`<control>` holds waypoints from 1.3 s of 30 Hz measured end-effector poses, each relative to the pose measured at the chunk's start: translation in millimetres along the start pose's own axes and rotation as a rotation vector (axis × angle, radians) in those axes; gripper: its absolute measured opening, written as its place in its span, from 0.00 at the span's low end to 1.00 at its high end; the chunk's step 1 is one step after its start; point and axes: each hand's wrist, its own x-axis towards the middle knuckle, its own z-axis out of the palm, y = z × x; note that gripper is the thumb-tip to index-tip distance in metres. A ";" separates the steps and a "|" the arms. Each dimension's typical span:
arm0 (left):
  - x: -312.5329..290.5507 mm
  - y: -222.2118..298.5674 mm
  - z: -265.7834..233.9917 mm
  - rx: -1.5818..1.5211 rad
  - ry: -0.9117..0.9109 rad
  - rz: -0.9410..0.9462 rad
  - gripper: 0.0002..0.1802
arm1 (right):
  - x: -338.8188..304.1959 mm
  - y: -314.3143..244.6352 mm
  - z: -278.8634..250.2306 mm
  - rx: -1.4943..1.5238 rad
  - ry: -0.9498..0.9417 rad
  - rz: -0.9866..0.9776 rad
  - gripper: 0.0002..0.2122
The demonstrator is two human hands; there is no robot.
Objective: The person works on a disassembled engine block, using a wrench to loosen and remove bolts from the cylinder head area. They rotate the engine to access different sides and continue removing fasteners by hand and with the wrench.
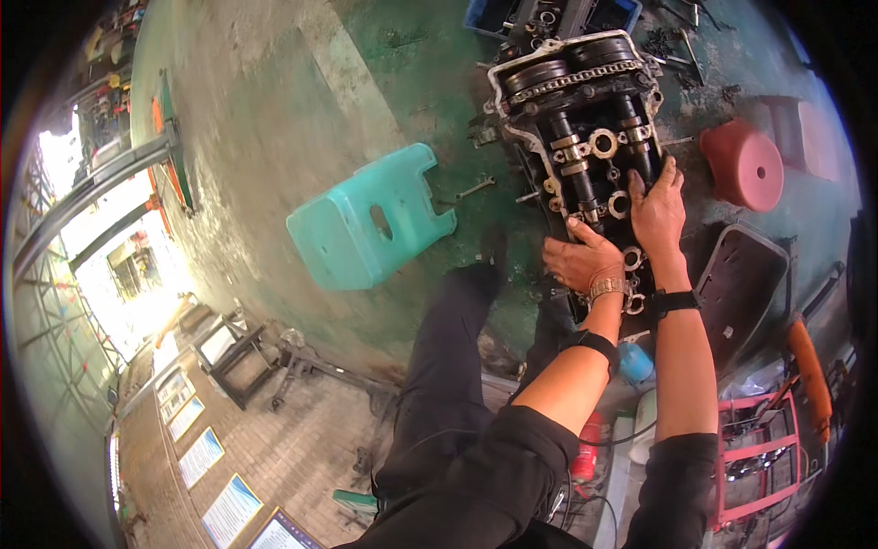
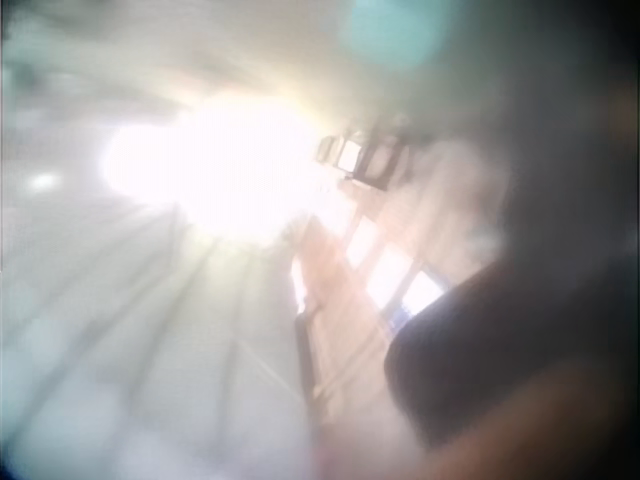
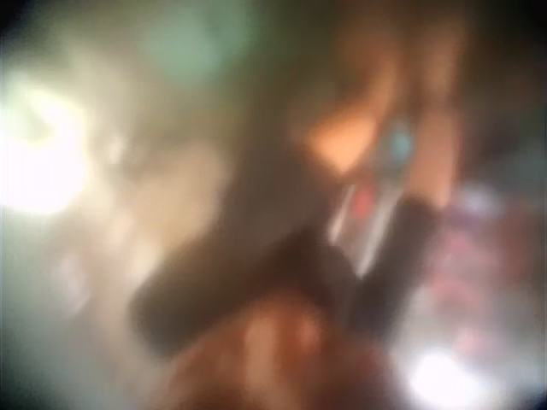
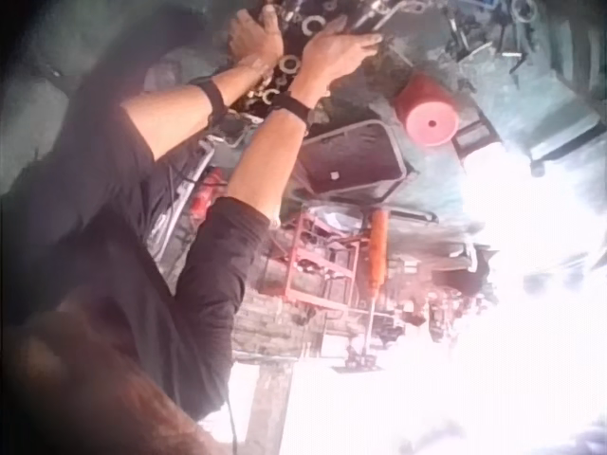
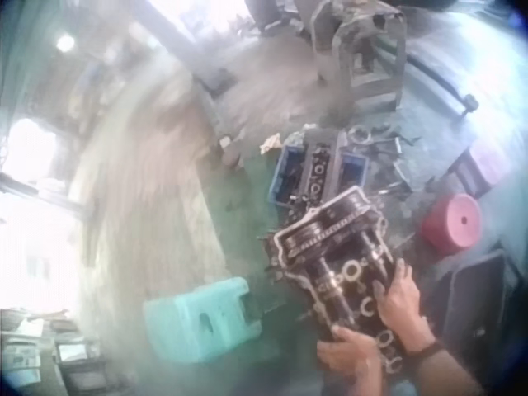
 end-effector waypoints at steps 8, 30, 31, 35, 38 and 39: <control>5.0 -0.1 -5.6 0.033 -0.078 -0.017 0.39 | -0.4 -3.8 1.3 -0.019 0.017 0.012 0.32; 141.7 186.3 -112.8 0.127 -0.910 1.789 0.13 | -135.8 -68.8 -25.2 0.493 0.801 0.069 0.27; 137.2 205.0 -100.7 -0.012 -0.860 1.841 0.13 | -154.1 -86.7 -21.8 0.604 0.808 0.044 0.26; 135.5 247.0 -55.0 0.150 -0.793 2.112 0.26 | -189.6 -131.3 44.2 1.002 0.472 0.105 0.20; 150.2 243.7 -45.7 0.516 -0.587 2.404 0.37 | -189.2 -142.4 142.9 0.981 0.027 0.339 0.14; 154.3 242.2 -44.7 0.589 -0.568 2.472 0.40 | -183.7 -138.7 183.4 0.913 -0.079 0.412 0.15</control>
